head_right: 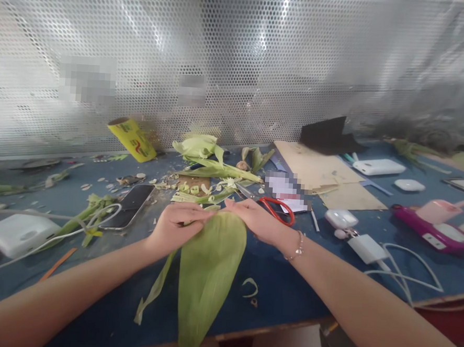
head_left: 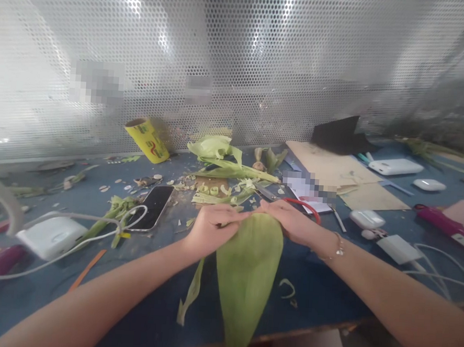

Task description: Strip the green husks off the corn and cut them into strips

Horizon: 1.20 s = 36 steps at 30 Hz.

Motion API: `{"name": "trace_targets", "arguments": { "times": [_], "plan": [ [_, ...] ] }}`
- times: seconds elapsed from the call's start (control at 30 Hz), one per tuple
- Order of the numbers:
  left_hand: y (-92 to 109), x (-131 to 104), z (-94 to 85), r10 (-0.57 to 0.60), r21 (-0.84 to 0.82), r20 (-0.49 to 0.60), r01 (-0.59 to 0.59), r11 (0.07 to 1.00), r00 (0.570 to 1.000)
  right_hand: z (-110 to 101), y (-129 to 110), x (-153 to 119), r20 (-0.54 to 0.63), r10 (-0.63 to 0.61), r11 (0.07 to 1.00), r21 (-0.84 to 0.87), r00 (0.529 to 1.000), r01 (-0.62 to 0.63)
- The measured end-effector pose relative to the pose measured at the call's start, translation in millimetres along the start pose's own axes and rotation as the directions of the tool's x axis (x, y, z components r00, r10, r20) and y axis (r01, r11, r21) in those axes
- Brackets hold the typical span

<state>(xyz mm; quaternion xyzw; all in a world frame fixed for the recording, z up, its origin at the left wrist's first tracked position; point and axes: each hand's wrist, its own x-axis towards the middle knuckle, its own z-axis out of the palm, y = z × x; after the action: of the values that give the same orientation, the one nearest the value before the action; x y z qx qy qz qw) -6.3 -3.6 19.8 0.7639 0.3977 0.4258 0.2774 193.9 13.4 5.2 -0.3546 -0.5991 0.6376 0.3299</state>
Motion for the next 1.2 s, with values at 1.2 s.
{"name": "trace_targets", "arguments": {
  "times": [1.2],
  "plan": [
    [11.1, 4.2, 11.9, -0.652, -0.537, 0.366, 0.723, 0.435, 0.664, -17.5, -14.1, 5.7, -0.302, -0.231, 0.882, -0.466, 0.925, 0.069]
  ]
}}
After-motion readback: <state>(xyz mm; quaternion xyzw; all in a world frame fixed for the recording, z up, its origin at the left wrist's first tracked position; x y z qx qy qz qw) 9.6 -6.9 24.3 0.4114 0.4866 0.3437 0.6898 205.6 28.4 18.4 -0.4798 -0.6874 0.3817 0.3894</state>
